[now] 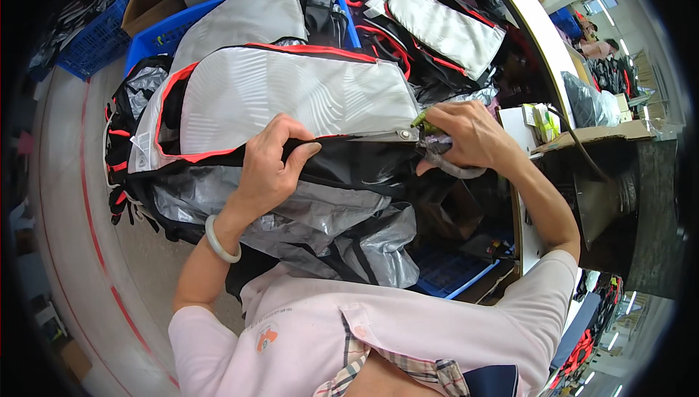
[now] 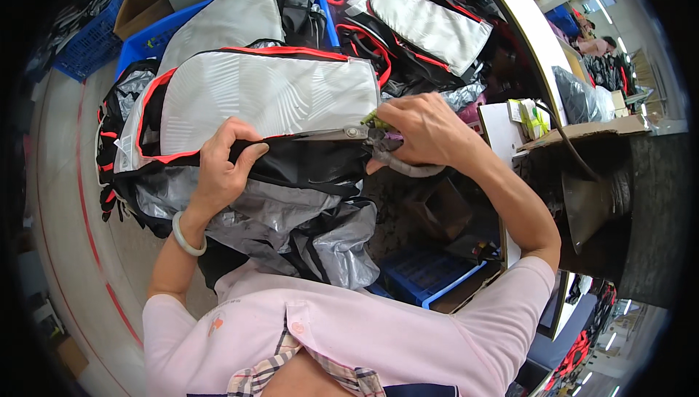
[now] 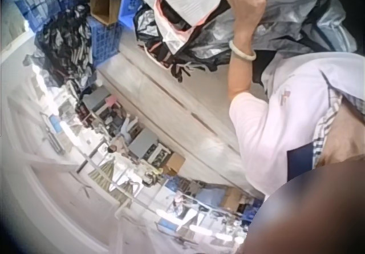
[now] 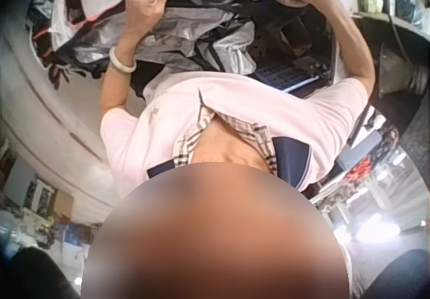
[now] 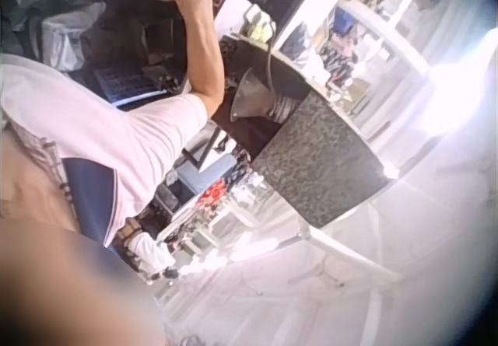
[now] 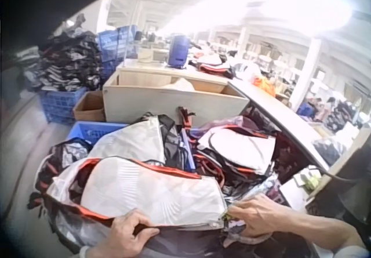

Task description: Trimming excess threads and fabric scraps from sports bags using scissors.

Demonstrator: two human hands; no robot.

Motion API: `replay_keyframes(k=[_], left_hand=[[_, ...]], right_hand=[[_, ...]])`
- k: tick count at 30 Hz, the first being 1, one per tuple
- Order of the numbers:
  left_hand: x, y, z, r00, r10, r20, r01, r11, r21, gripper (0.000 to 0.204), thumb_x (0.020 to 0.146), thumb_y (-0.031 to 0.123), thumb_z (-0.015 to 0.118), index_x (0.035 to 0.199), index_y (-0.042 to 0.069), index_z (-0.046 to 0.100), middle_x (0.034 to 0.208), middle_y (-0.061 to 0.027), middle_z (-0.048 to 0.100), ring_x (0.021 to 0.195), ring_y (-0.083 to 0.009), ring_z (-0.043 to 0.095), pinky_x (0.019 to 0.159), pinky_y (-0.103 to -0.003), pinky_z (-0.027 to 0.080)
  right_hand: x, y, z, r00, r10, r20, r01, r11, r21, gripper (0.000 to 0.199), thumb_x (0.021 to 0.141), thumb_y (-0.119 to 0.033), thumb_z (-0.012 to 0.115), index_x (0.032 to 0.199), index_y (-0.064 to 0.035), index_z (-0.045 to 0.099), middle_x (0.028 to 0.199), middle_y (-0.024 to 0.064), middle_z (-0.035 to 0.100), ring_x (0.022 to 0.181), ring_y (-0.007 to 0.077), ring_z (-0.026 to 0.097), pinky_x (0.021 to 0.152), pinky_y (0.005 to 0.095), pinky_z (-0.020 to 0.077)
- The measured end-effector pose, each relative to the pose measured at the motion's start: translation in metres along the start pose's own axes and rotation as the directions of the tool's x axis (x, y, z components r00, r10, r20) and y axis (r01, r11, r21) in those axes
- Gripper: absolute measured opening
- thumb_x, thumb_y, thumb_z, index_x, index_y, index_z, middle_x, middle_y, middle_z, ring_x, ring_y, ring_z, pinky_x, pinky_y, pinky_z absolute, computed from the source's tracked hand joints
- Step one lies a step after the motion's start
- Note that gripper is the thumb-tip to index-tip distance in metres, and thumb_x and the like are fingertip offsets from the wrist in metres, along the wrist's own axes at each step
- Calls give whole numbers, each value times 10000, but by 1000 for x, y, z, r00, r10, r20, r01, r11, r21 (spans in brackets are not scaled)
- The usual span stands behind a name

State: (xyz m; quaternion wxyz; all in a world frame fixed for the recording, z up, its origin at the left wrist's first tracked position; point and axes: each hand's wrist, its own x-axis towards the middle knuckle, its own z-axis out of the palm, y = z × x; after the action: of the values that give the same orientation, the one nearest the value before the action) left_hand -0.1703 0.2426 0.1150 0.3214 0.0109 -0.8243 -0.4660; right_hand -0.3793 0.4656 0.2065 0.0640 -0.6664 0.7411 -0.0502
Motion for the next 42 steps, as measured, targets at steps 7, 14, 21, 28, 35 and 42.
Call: replay_keyframes(k=[7, 14, 21, 28, 35, 42], left_hand=[[-1, -1, -4, 993, -65, 96, 69, 996, -48, 150, 783, 33, 686, 853, 8, 555, 764, -104, 594, 668, -256, 586, 590, -333, 440], [-9, -9, -28, 907, -245, 343, 265, 964, -10, 146, 791, 108, 662, 883, 7, 608, 777, -115, 660, 730, -278, 617, 755, -349, 431], [-23, -12, -26, 963, -143, 227, 86, 966, 243, 144, 792, 118, 679, 800, 28, 568, 736, -77, 606, 698, -268, 553, 718, -365, 382], [-24, -20, -15, 979, 191, 72, -204, 908, 367, 240, 755, 91, 727, 811, 54, 497, 757, -59, 515, 716, -255, 512, 707, -381, 369], [-24, -22, -11, 966, 256, 22, -243, 882, 403, 267, 760, 95, 743, 840, 60, 491, 754, -48, 528, 694, -246, 500, 681, -377, 376], [-26, -25, -19, 990, 132, 49, -141, 925, 353, 246, 765, 46, 707, 946, 30, 542, 762, -65, 547, 702, -254, 518, 693, -378, 390]], right_hand=[[-21, -5, 34, 997, 71, -18, -67, 981, 183, 563, 602, -479, 832, 712, -6, 545, 625, 136, 556, 597, 369, 575, 531, 416, 431], [-11, -3, 46, 965, 261, -34, -222, 876, 428, 563, 651, -458, 826, 704, 3, 508, 578, 123, 468, 510, 285, 449, 509, 377, 359], [18, -13, 75, 993, 60, 97, -87, 949, 302, 669, 619, -517, 808, 913, 2, 505, 808, 138, 522, 758, 353, 559, 625, 419, 417], [33, -15, 79, 995, 1, 104, -36, 942, 333, 667, 613, -518, 809, 900, 2, 506, 804, 138, 526, 743, 365, 560, 629, 424, 431], [30, -13, 87, 996, -18, 83, -15, 925, 380, 644, 611, -510, 813, 838, 8, 504, 744, 141, 519, 698, 382, 549, 593, 424, 415], [23, -11, 99, 996, 85, 15, -80, 833, 547, 544, 649, -403, 833, 749, 11, 494, 616, 127, 437, 552, 276, 468, 524, 376, 366]])
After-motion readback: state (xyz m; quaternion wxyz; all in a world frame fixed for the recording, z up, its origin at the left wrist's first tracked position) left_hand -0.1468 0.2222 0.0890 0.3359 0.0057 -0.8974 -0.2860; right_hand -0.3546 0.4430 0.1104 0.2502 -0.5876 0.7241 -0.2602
